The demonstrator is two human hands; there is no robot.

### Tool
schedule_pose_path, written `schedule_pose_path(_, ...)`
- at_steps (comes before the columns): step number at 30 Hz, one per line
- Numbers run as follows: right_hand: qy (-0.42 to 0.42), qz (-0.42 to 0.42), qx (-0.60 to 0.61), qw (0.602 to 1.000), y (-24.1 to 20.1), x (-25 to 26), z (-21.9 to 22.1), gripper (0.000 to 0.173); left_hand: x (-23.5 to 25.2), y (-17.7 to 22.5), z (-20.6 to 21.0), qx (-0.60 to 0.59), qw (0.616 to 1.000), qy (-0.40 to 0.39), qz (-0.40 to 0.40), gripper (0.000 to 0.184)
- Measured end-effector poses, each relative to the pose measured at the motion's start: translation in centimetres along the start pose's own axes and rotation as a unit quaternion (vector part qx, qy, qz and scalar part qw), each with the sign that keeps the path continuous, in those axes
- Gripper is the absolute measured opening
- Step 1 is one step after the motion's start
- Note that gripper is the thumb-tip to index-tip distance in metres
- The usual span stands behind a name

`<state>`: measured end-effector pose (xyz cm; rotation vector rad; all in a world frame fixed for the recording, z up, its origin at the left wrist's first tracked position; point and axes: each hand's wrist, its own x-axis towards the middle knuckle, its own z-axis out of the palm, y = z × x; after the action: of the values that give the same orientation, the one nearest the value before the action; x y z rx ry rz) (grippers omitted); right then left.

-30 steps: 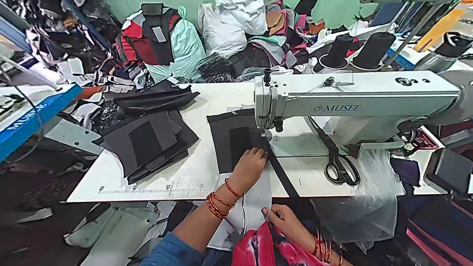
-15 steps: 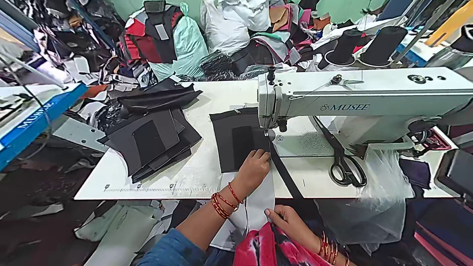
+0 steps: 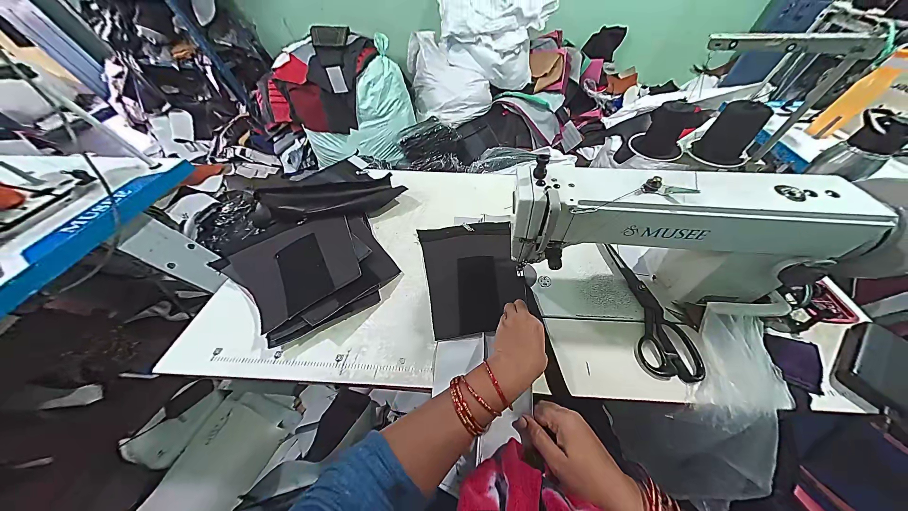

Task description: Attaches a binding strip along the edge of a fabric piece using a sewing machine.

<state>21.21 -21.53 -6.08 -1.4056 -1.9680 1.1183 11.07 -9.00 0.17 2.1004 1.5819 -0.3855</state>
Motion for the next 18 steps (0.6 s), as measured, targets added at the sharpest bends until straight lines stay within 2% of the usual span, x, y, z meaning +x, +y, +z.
schedule_pose_path(2,-0.026,0.007,-0.03,0.999,-0.6,0.2,-0.7,0.041,0.4,-0.2,-0.4,0.002,1.0,-0.006,0.005,0.034)
schedule_pose_path(5,-0.157,0.079,-0.076,0.981,-2.5,1.6,-4.3,0.045,0.9,-1.5,-0.7,-0.012,0.999,-0.018,0.047,0.03)
schedule_pose_path(6,-0.166,0.102,-0.086,0.977,-2.9,2.3,-5.5,0.044,1.1,-2.2,-0.6,-0.026,0.997,-0.018,0.067,0.033)
schedule_pose_path(7,-0.131,0.119,-0.098,0.979,-3.1,3.2,-6.3,0.042,1.2,-2.9,-0.5,-0.046,0.995,-0.019,0.085,0.038)
schedule_pose_path(10,0.072,0.142,-0.122,0.98,-1.7,7.6,-6.7,0.031,1.3,-4.4,-0.3,-0.092,0.988,-0.007,0.124,0.039)
schedule_pose_path(12,0.154,0.143,-0.109,0.971,0.2,11.1,-6.0,0.039,1.3,-5.0,-0.1,-0.125,0.982,0.011,0.138,0.036)
schedule_pose_path(14,0.198,0.14,-0.091,0.966,1.3,13.2,-5.0,0.043,1.2,-5.6,0.2,-0.163,0.975,0.028,0.151,0.036)
schedule_pose_path(18,0.221,0.166,-0.047,0.96,0.6,14.1,-4.5,0.029,1.5,-6.4,0.4,-0.207,0.965,0.027,0.16,0.038)
